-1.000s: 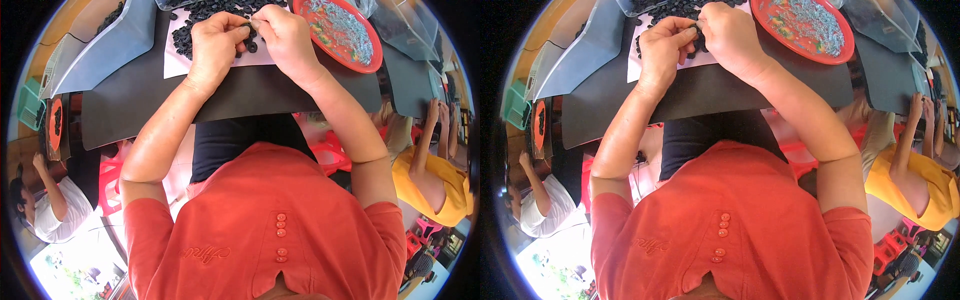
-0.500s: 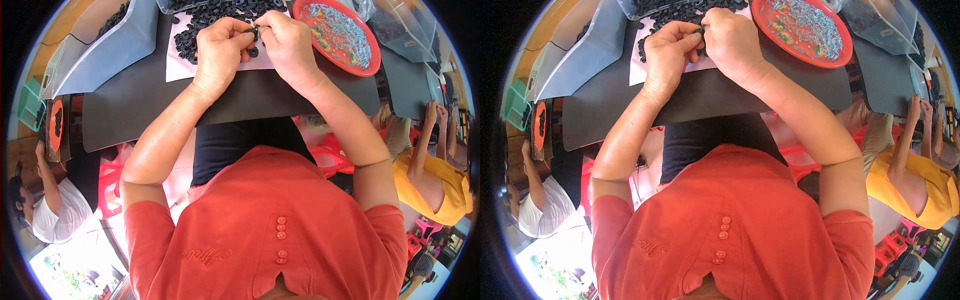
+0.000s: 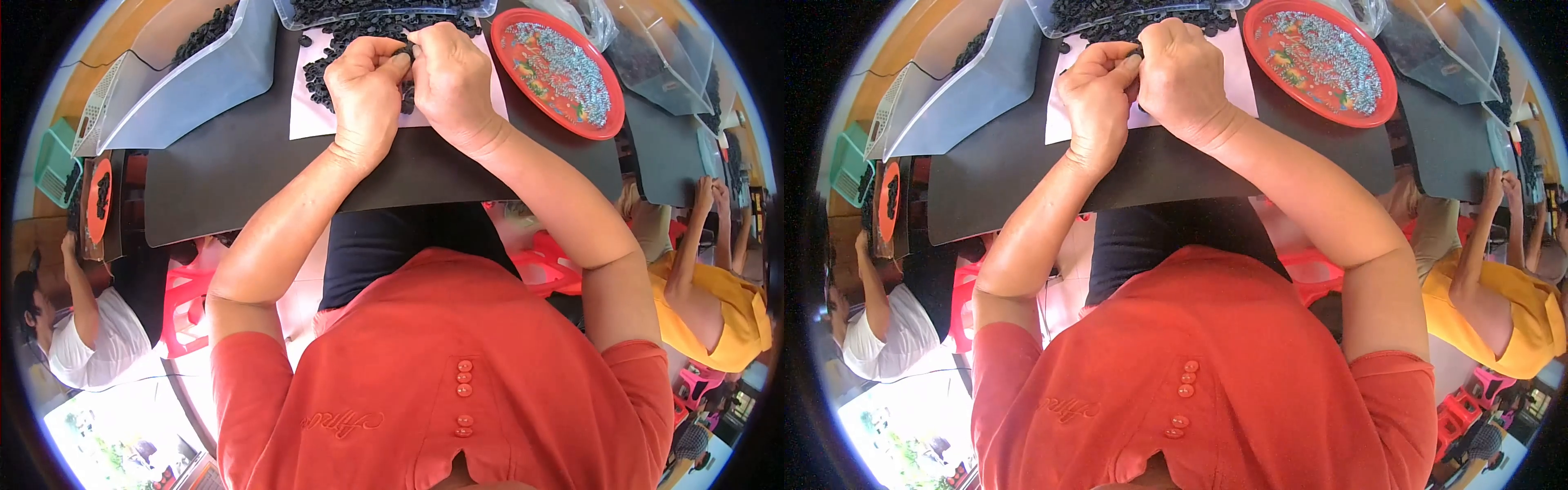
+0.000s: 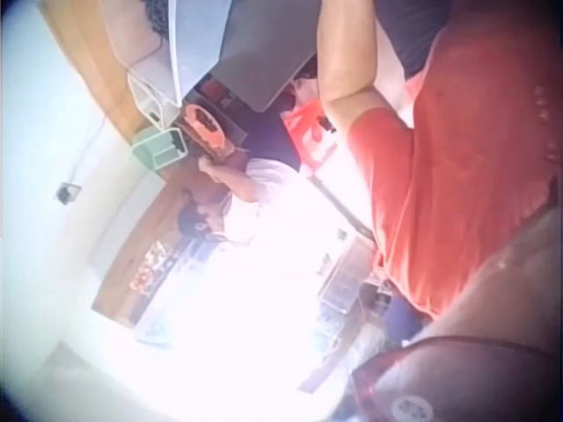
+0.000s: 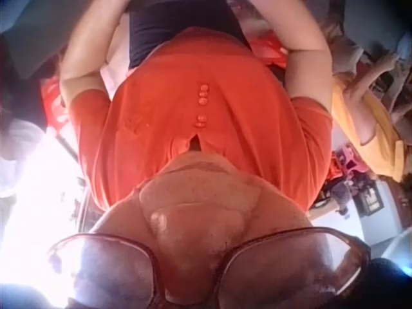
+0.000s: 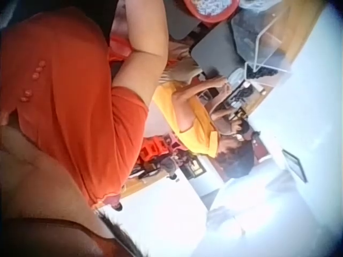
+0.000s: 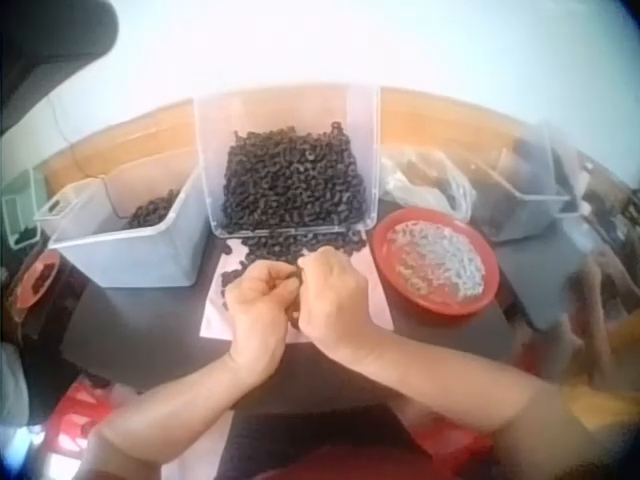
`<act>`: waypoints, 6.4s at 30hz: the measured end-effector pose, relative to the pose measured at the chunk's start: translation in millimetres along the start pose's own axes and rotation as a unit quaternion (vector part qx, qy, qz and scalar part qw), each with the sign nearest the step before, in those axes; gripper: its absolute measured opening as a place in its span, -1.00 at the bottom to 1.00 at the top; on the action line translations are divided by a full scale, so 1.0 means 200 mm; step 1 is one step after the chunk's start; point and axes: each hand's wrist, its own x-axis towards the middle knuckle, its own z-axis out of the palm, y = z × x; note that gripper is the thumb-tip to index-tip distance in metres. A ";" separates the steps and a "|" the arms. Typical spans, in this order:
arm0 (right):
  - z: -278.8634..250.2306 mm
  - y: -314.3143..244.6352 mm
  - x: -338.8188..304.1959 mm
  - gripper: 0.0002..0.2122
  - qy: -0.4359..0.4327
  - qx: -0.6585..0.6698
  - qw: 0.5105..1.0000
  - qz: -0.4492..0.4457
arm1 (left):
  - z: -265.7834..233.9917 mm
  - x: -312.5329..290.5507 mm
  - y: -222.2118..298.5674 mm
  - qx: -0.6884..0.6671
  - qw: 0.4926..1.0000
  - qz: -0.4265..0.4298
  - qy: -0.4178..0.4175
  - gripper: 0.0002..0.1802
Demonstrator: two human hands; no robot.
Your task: The recorder is manually assembling small black plastic components with small silver decorative beads.
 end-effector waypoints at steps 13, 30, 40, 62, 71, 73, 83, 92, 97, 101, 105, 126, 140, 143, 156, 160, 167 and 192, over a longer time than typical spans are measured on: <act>-0.02 -0.07 0.02 -0.79 0.005 -0.011 0.999 0.035 | 0.00 0.02 -0.02 0.084 0.993 0.083 0.017 -0.97; -0.10 0.05 0.05 -0.80 0.003 -0.040 0.997 -0.069 | -0.04 0.07 0.08 -0.020 0.986 -0.103 -0.133 -0.84; -0.07 -0.03 0.05 -0.80 0.039 0.064 0.997 -0.014 | -0.06 0.04 0.12 -0.074 0.989 -0.046 -0.120 -0.88; -0.52 0.30 0.11 -0.90 -0.172 0.137 0.934 0.281 | -0.33 0.34 0.10 0.700 0.664 0.257 -0.052 -0.80; -0.59 0.26 0.12 -0.89 -0.260 0.045 0.952 0.155 | -0.34 0.51 -0.03 0.786 0.608 0.096 -0.060 -0.74; -0.58 0.32 0.16 -0.90 -0.066 0.276 0.958 0.051 | -0.34 0.53 -0.02 0.776 0.623 0.087 -0.050 -0.74; -0.59 0.59 0.04 -0.90 -0.334 -0.085 0.932 0.111 | -0.34 0.57 -0.03 0.773 0.633 0.044 -0.025 -0.72; -0.50 0.64 -0.02 -0.91 -0.386 -0.096 0.916 0.041 | -0.23 0.32 0.13 0.107 0.955 -0.233 -0.152 -0.78; -0.53 0.64 0.00 -0.92 -0.367 -0.096 0.924 0.044 | -0.12 0.22 0.10 -0.024 0.949 -0.246 -0.194 -0.80; -0.54 0.55 0.11 -0.94 -0.278 -0.057 0.958 0.041 | -0.05 0.17 0.11 -0.017 0.966 -0.188 -0.179 -0.82; -0.54 0.31 0.26 -0.86 -0.300 -0.033 0.946 0.118 | -0.05 0.13 0.10 0.007 0.974 -0.161 -0.158 -0.79; -0.53 0.08 -0.15 -0.88 -0.322 0.087 0.942 0.044 | -0.11 0.10 0.09 -0.021 0.988 -0.094 -0.121 -0.78; -0.93 -0.12 -0.42 -0.83 -0.148 0.084 0.985 0.004 | -0.03 0.02 0.13 0.046 0.990 -0.080 -0.108 -0.88; -0.89 -0.19 -0.89 -0.71 -0.266 0.082 0.942 0.188 | -0.03 0.01 0.17 0.061 0.988 -0.083 -0.112 -0.89; -0.64 -0.15 -1.34 -0.45 -0.389 0.035 0.846 0.363 | -0.04 0.04 0.01 0.095 0.985 -0.021 -0.142 -0.77; -0.69 -0.19 -1.21 -0.51 -0.463 -0.007 0.807 0.367 | -0.06 0.04 0.03 0.069 0.987 -0.046 -0.140 -0.78; -0.99 -0.13 -0.32 -0.86 -0.402 0.367 0.808 0.225 | -0.06 0.02 0.07 0.032 0.989 -0.066 -0.131 -0.83; -0.62 0.55 0.01 -0.92 -0.294 -0.107 0.949 0.040 | -0.04 0.01 0.05 0.023 0.980 -0.099 -0.172 -0.80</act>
